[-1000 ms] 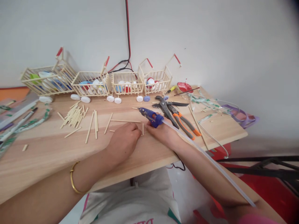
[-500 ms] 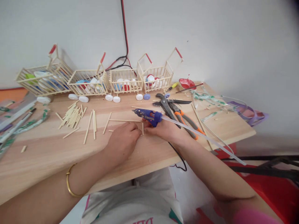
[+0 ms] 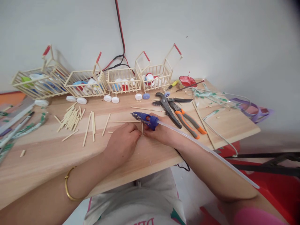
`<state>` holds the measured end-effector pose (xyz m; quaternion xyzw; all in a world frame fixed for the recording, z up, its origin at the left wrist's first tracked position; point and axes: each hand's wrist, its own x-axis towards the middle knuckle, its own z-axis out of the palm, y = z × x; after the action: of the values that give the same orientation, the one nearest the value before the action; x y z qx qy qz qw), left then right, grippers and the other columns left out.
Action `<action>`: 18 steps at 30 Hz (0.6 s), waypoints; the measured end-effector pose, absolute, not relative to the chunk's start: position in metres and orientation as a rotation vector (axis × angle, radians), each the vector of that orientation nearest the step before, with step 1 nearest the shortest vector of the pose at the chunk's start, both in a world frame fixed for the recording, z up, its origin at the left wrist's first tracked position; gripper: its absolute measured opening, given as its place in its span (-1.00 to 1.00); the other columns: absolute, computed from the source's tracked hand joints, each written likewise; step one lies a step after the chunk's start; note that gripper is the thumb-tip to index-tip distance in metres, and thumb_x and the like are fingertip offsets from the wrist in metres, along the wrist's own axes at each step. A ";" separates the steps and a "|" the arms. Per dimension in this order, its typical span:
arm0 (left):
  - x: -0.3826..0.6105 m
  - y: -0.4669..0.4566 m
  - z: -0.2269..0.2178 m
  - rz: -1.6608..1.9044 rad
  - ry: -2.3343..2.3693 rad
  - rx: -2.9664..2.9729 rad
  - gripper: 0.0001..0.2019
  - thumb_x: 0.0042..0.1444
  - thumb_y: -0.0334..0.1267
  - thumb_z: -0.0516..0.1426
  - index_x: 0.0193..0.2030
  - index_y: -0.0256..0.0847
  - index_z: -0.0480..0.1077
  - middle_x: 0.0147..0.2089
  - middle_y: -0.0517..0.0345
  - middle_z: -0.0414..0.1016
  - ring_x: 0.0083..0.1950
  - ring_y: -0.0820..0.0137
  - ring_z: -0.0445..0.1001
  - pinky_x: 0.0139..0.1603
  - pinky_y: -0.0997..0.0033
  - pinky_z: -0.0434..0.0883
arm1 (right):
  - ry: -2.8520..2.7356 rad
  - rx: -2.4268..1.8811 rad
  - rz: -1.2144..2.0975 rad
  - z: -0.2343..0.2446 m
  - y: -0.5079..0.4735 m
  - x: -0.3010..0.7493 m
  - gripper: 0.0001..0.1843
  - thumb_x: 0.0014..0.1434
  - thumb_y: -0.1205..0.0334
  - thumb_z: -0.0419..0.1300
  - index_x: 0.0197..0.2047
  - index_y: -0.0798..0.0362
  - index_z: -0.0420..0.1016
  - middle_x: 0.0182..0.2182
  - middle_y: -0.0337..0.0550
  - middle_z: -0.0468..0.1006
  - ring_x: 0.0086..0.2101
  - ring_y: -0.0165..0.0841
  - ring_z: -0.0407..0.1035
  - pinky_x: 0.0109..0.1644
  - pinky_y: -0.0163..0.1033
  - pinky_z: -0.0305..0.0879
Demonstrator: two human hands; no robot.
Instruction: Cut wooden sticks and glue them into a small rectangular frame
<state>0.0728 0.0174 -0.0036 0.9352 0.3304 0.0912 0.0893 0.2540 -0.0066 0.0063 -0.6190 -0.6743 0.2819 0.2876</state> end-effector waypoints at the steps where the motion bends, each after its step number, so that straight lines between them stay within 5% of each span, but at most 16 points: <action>1: 0.073 0.017 -0.004 0.269 0.988 2.785 -0.73 0.23 -0.31 -0.07 -0.22 -0.21 0.47 -0.19 0.07 0.45 -0.14 0.29 0.36 -0.11 0.29 0.31 | -1.801 -1.649 0.760 0.006 -0.006 0.254 -0.87 -0.09 0.34 0.13 -0.38 0.00 0.35 -0.52 -0.38 0.41 -0.48 -0.45 0.31 -0.40 -0.36 0.17; 18: 0.075 0.015 -0.001 0.266 1.012 2.778 -0.72 0.22 -0.34 -0.07 -0.21 -0.22 0.48 -0.20 0.04 0.47 -0.14 0.28 0.39 -0.11 0.30 0.33 | -1.784 -1.706 0.695 0.005 -0.006 0.251 -0.86 -0.08 0.27 0.24 -0.43 -0.01 0.33 -0.54 -0.38 0.42 -0.49 -0.43 0.32 -0.42 -0.35 0.16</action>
<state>0.0754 0.0154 -0.0007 0.9323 0.3397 0.0893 0.0864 0.2505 -0.0063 0.0046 -0.6379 -0.6669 0.2596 0.2845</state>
